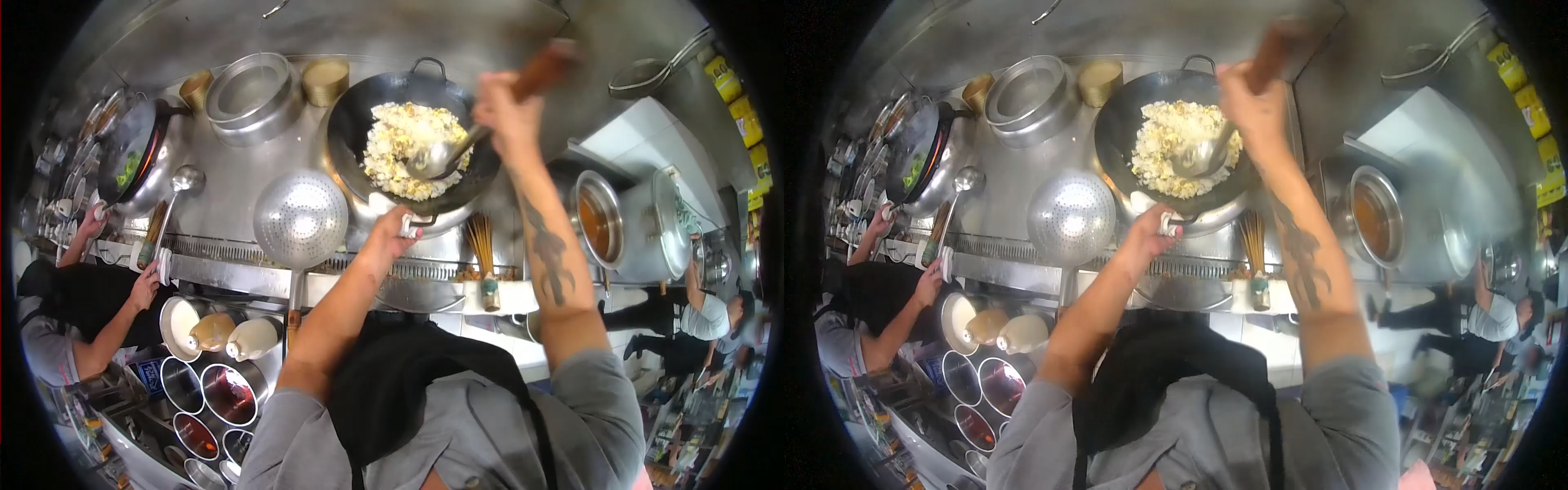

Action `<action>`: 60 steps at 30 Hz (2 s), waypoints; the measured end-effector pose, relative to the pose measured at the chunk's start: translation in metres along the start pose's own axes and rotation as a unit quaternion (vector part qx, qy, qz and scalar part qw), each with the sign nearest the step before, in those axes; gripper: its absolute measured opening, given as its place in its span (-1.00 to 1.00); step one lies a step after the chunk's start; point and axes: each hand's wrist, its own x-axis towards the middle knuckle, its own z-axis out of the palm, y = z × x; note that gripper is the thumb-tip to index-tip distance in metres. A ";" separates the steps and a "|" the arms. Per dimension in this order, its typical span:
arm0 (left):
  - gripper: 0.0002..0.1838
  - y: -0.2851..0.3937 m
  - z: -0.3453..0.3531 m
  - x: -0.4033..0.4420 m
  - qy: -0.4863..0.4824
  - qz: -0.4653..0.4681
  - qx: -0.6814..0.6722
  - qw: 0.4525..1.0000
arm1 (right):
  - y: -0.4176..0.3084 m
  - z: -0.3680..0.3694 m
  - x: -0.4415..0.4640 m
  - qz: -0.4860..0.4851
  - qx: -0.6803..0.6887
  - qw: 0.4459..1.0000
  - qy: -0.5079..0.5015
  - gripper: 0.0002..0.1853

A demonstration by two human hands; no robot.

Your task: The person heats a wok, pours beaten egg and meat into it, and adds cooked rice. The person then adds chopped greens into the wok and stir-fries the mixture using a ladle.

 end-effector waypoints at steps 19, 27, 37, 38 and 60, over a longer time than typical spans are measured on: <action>-0.88 -0.065 -0.022 -0.112 -0.001 0.088 0.004 0.996 | -0.097 0.027 0.057 -0.098 0.002 0.990 0.098 -0.74; -0.85 -0.027 0.038 -0.135 0.035 0.040 -0.025 0.998 | -0.035 -0.018 0.093 -0.014 -0.128 0.991 0.022 -0.65; -0.82 -0.056 -0.031 -0.067 -0.012 0.122 0.011 0.992 | -0.168 0.010 0.031 -0.178 0.042 0.968 0.172 -0.78; -0.83 -0.034 -0.022 -0.053 -0.005 0.107 0.007 0.994 | -0.176 0.006 0.030 -0.213 0.055 0.965 0.142 -0.79; -0.85 -0.007 -0.002 -0.004 0.003 0.108 0.003 0.994 | 0.016 0.061 0.096 -0.058 -0.123 0.987 0.083 -0.69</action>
